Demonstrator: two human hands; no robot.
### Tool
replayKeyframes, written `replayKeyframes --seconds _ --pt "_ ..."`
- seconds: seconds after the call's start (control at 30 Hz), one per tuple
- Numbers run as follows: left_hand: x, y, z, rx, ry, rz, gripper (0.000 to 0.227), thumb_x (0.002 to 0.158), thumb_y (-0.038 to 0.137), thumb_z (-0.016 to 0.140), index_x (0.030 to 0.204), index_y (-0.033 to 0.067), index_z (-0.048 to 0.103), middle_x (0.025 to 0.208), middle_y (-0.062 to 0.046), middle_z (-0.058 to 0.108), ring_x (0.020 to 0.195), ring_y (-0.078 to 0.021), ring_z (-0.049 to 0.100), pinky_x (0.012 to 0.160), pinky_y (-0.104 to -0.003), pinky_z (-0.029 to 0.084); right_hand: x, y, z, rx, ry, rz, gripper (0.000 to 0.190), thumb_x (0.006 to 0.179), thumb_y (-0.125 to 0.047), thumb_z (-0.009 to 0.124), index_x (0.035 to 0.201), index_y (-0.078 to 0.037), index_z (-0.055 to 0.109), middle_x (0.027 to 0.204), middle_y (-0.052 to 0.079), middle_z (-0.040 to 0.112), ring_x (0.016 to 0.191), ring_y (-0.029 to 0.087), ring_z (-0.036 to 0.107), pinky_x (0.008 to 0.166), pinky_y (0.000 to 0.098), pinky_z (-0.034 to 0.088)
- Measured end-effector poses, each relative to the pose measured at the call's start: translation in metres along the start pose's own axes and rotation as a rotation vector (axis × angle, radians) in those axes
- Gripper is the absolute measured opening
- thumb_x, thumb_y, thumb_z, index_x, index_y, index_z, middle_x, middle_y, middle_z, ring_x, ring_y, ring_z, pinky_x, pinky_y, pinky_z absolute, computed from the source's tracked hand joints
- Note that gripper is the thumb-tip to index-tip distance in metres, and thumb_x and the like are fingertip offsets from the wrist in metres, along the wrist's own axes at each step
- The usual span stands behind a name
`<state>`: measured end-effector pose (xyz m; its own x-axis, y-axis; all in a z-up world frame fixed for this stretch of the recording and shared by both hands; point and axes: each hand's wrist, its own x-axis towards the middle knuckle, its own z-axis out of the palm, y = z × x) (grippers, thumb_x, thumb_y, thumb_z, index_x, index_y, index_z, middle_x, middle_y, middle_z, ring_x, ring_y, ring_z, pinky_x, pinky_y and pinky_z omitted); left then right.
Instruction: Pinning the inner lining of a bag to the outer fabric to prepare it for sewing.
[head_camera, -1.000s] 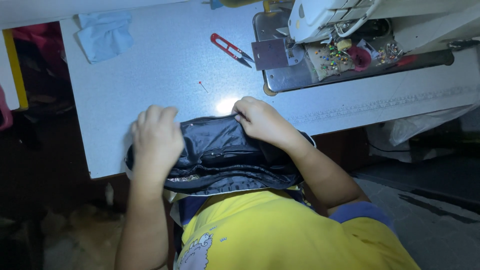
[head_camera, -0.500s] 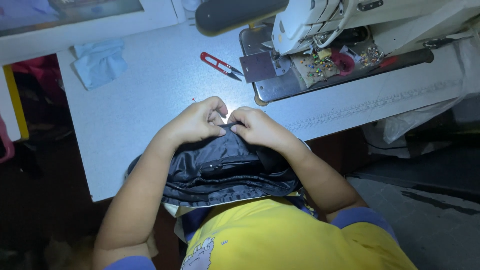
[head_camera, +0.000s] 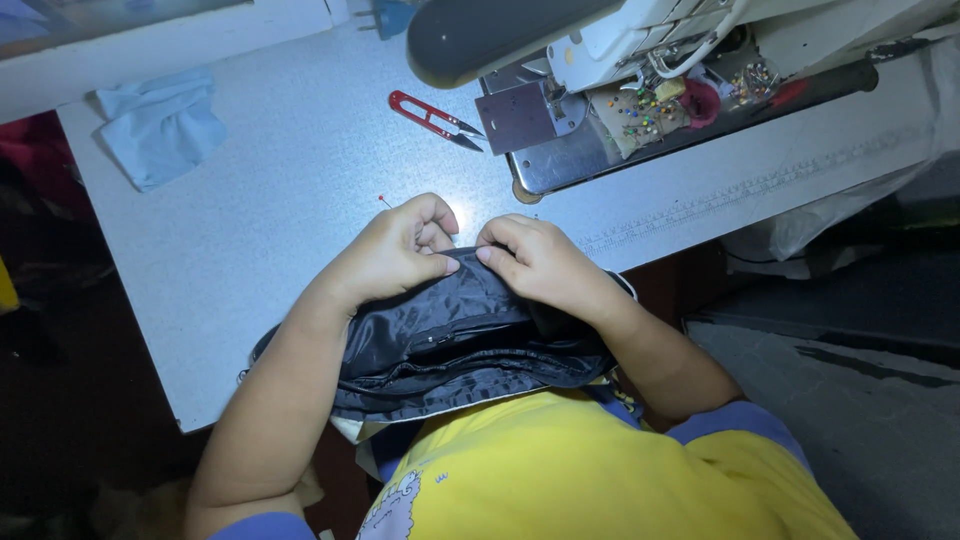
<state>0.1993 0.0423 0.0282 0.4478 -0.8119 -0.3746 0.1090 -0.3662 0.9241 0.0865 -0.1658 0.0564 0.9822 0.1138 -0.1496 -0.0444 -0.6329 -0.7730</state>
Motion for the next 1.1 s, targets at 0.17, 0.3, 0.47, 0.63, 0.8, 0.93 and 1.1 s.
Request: replayKeyframes --seconds 0.17,0.3,0.47,0.63,0.8,0.93,1.1 --pt "0.001 -0.004 0.001 0.008 0.010 0.021 0.040 0.081 0.004 0.075 0.117 0.0070 0.058 0.087 -0.011 0.078 0.071 -0.0165 0.071 0.070 -0.028 0.055 0.002 -0.001 -0.002 0.009 0.010 -0.012 0.015 0.100 -0.017 0.061 0.092 -0.008 0.069 0.078 0.012 0.065 0.084 0.034 0.070 0.078 0.0427 0.056" --pt "0.000 -0.001 0.002 -0.003 0.024 0.039 0.041 0.080 0.004 0.076 0.117 0.0062 0.058 0.086 -0.012 0.078 0.072 -0.0165 0.071 0.071 -0.028 0.057 0.006 -0.001 -0.005 -0.001 -0.016 -0.015 0.017 0.100 -0.016 0.059 0.091 -0.006 0.068 0.077 0.015 0.064 0.082 0.036 0.069 0.076 0.0451 0.056" --pt "-0.002 0.003 0.004 0.011 0.057 0.042 0.039 0.079 0.004 0.075 0.115 0.0058 0.059 0.085 -0.011 0.078 0.070 -0.0162 0.070 0.069 -0.027 0.055 -0.020 -0.012 0.002 -0.371 0.240 -0.259 0.026 0.095 -0.026 0.066 0.117 -0.011 0.066 0.107 0.011 0.065 0.102 0.037 0.065 0.087 0.0501 0.051" --pt "-0.003 0.007 0.002 0.016 0.053 0.045 0.039 0.079 0.004 0.076 0.114 0.0053 0.059 0.084 -0.012 0.078 0.069 -0.0165 0.070 0.068 -0.028 0.056 -0.063 -0.017 0.028 -0.568 0.498 -0.350 0.027 0.098 -0.027 0.065 0.120 -0.013 0.071 0.114 0.006 0.063 0.106 0.032 0.064 0.088 0.0414 0.052" --pt "-0.004 0.007 0.004 0.012 0.062 0.042 0.039 0.078 0.004 0.076 0.114 0.0056 0.060 0.084 -0.012 0.078 0.069 -0.0167 0.070 0.069 -0.028 0.056 -0.051 -0.001 0.041 -0.403 0.609 -0.365 0.023 0.099 -0.013 0.064 0.116 0.000 0.071 0.101 0.013 0.062 0.093 0.035 0.066 0.082 0.0427 0.056" --pt "-0.002 0.006 0.004 0.019 0.059 0.043 0.040 0.078 0.005 0.076 0.114 0.0063 0.060 0.083 -0.011 0.078 0.069 -0.0160 0.070 0.068 -0.028 0.057 -0.042 0.021 0.051 -0.438 0.651 -0.378 0.022 0.098 -0.014 0.066 0.116 -0.003 0.073 0.097 0.010 0.063 0.090 0.032 0.067 0.078 0.0413 0.056" --pt "-0.004 0.010 0.004 0.011 0.064 0.039 0.040 0.078 0.005 0.077 0.114 0.0060 0.060 0.083 -0.012 0.078 0.069 -0.0170 0.071 0.069 -0.029 0.058 -0.044 0.022 0.046 -0.306 0.641 -0.362 0.022 0.096 0.001 0.060 0.109 -0.005 0.076 0.090 0.007 0.068 0.082 0.030 0.069 0.071 0.0363 0.058"
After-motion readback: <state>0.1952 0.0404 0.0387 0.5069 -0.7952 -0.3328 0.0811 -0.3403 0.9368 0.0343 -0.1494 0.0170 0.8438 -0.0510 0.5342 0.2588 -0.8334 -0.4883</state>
